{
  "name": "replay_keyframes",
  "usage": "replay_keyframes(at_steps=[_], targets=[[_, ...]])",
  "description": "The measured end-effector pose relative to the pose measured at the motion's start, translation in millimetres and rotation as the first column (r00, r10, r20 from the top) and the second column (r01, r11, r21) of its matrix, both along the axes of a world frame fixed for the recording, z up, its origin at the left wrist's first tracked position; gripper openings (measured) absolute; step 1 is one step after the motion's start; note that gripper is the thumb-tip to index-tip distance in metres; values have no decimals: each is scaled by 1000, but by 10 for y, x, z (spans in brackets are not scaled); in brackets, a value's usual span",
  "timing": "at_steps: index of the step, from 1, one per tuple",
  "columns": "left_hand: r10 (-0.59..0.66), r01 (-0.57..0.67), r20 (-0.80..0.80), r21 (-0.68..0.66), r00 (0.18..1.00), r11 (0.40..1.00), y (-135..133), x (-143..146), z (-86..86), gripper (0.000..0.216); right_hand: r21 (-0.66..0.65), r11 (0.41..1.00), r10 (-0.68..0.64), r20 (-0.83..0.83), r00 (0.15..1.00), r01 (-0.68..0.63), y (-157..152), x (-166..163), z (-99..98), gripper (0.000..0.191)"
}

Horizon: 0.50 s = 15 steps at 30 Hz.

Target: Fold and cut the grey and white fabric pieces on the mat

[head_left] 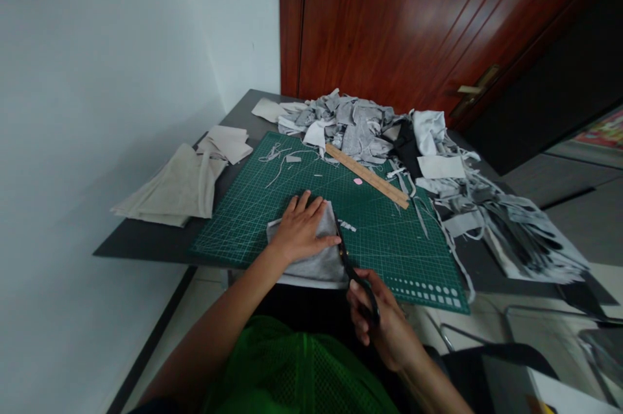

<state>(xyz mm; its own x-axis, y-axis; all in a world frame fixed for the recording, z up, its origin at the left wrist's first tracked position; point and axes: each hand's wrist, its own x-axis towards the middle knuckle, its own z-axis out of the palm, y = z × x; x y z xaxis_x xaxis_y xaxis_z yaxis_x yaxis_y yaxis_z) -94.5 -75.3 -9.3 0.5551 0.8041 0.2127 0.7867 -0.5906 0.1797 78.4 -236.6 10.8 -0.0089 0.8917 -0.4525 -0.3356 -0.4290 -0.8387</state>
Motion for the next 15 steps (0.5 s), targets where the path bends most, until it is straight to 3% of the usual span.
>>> replay_keyframes(at_steps=[15], targets=[[-5, 6, 3, -37, 1000, 999, 16, 14, 49, 88, 0, 1000, -1, 40, 999, 1, 19, -23, 44, 61]])
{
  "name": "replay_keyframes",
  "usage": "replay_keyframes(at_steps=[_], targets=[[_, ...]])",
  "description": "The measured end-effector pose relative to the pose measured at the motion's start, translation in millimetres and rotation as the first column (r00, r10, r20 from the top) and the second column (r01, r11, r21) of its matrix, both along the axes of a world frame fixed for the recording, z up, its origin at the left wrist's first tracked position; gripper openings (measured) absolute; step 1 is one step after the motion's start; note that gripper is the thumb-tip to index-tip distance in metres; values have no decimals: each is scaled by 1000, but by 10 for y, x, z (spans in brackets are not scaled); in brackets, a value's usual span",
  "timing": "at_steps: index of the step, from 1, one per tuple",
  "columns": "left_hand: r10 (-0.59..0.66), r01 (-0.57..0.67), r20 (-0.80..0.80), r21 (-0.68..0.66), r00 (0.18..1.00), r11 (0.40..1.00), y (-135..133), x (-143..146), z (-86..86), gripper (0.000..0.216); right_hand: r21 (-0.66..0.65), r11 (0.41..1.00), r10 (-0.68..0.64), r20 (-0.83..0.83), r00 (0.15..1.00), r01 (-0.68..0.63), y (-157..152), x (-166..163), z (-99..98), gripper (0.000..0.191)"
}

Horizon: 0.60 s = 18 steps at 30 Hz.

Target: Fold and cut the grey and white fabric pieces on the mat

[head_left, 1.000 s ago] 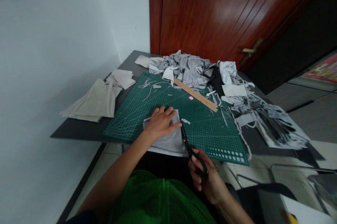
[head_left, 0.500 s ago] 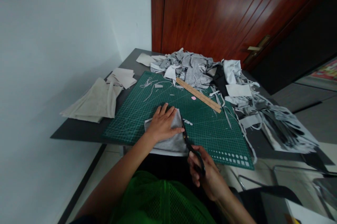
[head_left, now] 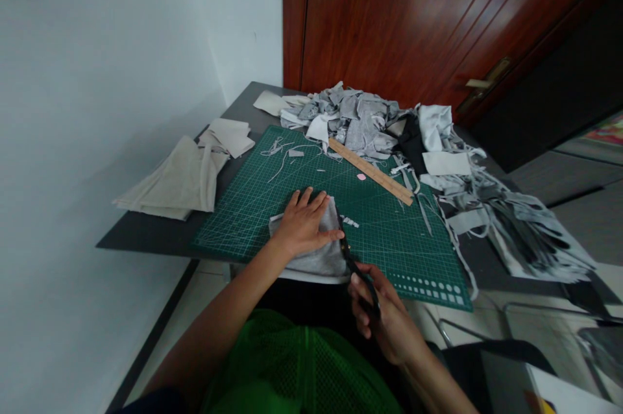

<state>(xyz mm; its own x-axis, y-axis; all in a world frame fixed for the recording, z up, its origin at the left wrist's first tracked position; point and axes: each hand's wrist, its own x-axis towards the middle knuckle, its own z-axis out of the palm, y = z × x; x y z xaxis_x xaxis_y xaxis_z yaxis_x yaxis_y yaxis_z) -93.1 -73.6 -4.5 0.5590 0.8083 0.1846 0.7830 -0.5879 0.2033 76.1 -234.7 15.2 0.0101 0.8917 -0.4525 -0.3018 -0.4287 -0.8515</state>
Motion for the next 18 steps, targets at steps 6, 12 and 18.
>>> replay_keyframes(at_steps=[6, 12, 18], targets=[[5, -6, -5, -8, 1000, 1000, -7, 1, 15, 90, 2, 1000, 6, 7, 1000, -6, 31, -6, 15, 62], [12, -12, 4, -11, 1000, 1000, -2, 9, 1, 93, 23, 1000, 10, 16, 1000, -11, -11, -33, -17, 60], [7, -7, -4, -11, 1000, 1000, -8, 7, -1, 97, 30, 999, 13, 11, 1000, -13, 12, -47, 6, 57]])
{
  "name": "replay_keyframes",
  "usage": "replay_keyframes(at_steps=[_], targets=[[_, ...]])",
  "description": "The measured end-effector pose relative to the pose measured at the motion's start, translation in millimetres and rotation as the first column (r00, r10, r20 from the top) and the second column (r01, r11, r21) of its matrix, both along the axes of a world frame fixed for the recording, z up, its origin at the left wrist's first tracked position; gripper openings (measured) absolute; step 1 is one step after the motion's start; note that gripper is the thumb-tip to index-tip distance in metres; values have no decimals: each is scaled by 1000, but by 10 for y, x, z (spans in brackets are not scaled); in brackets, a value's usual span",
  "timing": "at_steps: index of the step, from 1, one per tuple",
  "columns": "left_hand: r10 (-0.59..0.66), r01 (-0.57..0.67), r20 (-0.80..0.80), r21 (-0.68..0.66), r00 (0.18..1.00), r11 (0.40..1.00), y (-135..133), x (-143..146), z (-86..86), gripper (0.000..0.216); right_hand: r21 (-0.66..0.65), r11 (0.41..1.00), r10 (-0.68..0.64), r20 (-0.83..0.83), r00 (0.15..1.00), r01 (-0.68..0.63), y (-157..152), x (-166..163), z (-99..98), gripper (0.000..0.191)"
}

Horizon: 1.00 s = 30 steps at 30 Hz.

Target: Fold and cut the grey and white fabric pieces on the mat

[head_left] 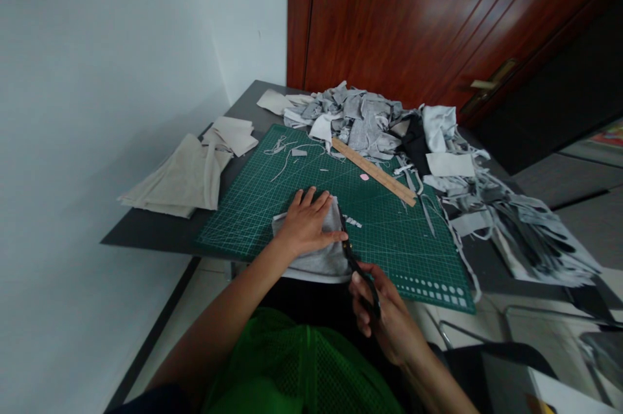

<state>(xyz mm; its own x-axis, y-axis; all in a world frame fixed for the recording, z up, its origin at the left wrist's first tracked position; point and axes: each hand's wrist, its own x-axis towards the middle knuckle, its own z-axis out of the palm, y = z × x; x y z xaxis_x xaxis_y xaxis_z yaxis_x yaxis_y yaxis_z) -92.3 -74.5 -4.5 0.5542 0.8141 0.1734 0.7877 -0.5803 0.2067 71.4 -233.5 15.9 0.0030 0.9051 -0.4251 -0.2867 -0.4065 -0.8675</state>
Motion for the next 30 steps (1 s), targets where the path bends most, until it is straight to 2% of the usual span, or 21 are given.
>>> replay_keyframes(at_steps=[19, 30], targets=[[-7, 7, 16, 12, 1000, 1000, 5, -5, -23, 105, 1, 1000, 2, 14, 1000, -2, -19, 6, -27, 61], [-4, 3, 7, 17, 1000, 1000, 8, -5, -38, 101, -5, 1000, 13, 56, 998, -12, -18, 34, -17, 61]])
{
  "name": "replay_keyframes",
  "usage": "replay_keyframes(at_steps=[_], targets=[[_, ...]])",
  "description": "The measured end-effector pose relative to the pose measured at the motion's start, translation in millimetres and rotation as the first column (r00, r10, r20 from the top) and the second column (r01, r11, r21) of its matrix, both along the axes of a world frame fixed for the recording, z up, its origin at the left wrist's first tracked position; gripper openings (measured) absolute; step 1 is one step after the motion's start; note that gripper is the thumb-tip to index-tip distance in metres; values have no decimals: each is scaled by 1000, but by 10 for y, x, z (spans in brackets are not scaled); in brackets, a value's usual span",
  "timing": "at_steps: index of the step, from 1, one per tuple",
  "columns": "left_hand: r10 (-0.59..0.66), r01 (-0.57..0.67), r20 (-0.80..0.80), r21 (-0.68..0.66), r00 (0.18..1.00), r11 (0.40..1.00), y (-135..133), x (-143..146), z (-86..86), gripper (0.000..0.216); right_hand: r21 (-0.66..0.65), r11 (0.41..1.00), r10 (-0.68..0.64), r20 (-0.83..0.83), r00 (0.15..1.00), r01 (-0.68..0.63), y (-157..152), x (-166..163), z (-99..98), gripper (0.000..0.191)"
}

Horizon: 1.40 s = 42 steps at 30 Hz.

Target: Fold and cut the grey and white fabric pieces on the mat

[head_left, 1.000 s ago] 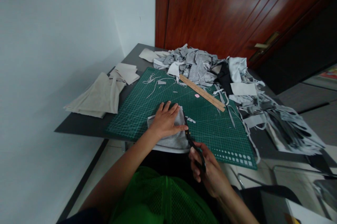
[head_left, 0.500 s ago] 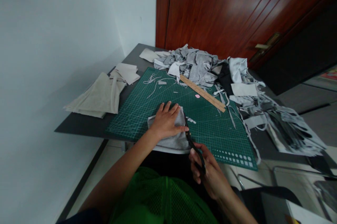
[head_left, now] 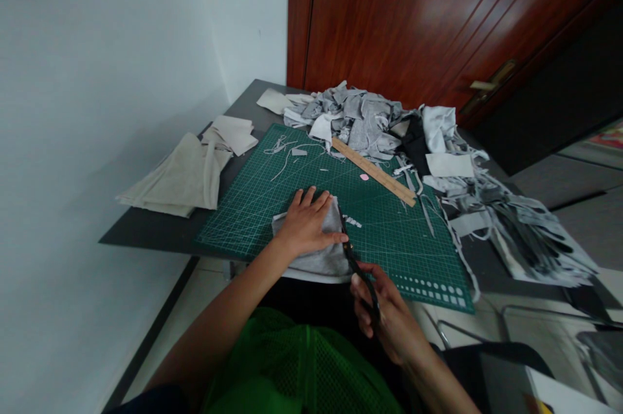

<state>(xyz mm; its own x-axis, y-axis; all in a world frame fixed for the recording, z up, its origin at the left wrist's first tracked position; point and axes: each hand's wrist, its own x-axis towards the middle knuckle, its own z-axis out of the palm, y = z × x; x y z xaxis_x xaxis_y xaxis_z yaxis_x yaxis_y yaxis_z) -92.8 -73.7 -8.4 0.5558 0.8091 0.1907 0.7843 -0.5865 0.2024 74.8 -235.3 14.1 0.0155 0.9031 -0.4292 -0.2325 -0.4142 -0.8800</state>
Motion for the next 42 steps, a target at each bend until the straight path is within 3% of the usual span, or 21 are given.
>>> replay_keyframes(at_steps=[17, 22, 42], targets=[[-4, 4, -4, -6, 1000, 1000, -9, 4, 33, 104, 17, 1000, 13, 26, 1000, -13, -1, 41, -6, 62], [-2, 2, 3, -3, 1000, 1000, -11, 2, 21, 102, -31, 1000, 0, 2, 1000, 0, 17, 61, 5, 66], [-1, 1, 21, -9, 1000, 1000, -13, 9, 19, 107, -19, 1000, 10, -13, 1000, -10, 248, 38, 72, 62]])
